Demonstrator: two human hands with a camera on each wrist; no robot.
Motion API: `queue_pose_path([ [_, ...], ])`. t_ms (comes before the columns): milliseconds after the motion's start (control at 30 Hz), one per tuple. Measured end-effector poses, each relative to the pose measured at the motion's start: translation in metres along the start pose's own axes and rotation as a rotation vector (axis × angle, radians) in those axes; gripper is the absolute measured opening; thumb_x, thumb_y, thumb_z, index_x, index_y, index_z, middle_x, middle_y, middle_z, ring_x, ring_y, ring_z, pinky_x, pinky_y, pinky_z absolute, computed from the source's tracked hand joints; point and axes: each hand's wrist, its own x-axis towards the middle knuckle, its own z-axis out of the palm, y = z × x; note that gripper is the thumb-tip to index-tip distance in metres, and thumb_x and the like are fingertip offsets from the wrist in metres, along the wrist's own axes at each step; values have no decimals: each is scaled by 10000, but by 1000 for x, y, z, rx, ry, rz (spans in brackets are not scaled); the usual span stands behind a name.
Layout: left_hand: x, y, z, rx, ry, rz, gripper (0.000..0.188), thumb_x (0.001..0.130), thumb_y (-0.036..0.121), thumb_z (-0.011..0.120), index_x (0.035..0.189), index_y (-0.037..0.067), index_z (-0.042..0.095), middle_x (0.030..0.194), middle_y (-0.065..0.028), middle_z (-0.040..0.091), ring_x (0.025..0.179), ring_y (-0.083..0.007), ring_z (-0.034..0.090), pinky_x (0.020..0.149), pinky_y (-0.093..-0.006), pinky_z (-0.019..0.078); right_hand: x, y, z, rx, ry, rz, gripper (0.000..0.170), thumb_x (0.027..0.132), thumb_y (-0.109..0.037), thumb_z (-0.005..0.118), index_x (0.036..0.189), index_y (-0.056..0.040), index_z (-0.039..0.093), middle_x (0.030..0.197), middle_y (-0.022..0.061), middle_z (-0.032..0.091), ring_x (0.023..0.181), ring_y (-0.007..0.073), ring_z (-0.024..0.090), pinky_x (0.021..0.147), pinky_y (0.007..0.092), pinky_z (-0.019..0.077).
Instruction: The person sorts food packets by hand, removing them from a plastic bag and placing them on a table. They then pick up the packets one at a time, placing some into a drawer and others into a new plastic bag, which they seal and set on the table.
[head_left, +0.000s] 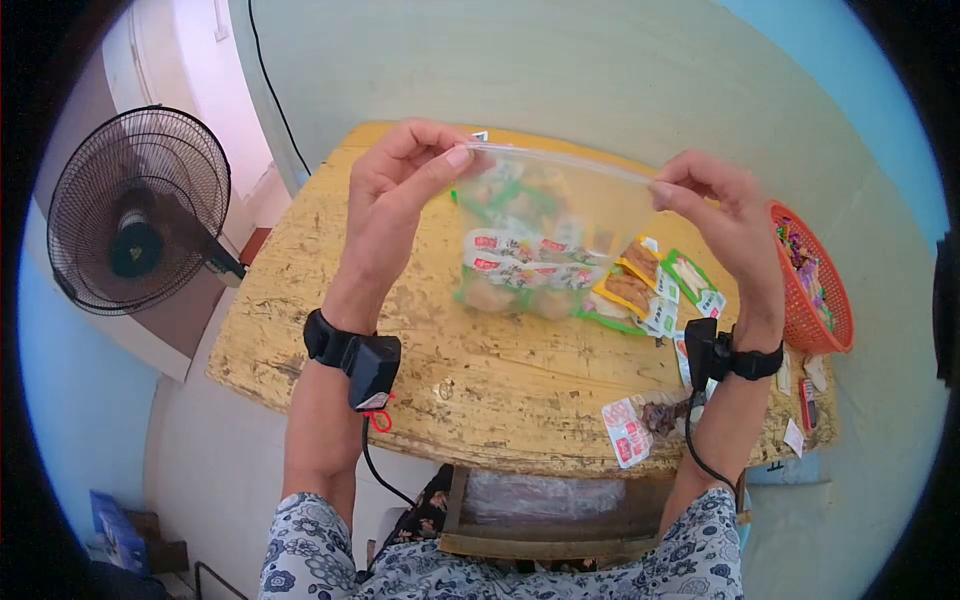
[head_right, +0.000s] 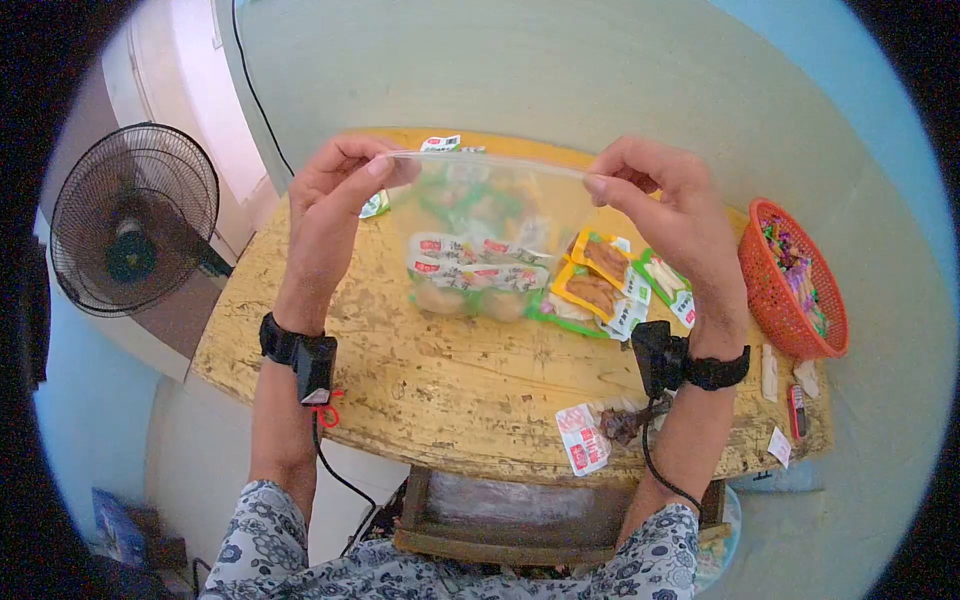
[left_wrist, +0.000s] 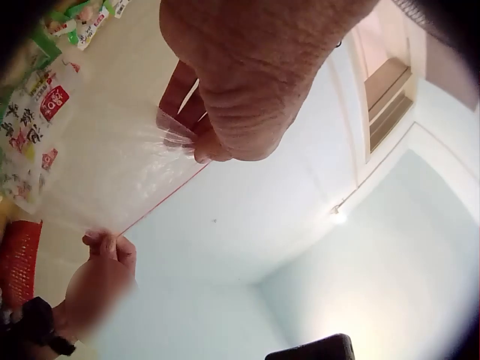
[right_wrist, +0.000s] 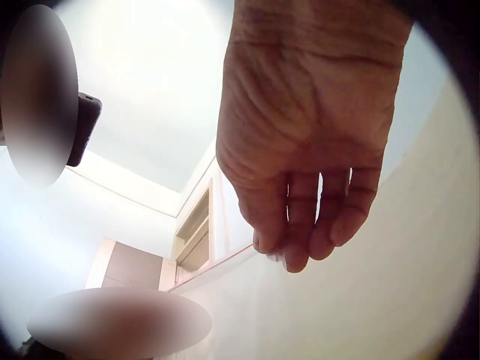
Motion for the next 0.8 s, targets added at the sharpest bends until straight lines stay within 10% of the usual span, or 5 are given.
queue_pose_path([
  [800,-9,1,0,191,-276,-229,381,1018,299,601,1185,-20,724,1023,-108,761,971,-166,701,933,-325,526,6,14,5,60,-16,52,185,928,-201,725,939,-16,710,817,-22,666,808,64,606,765,245,496],
])
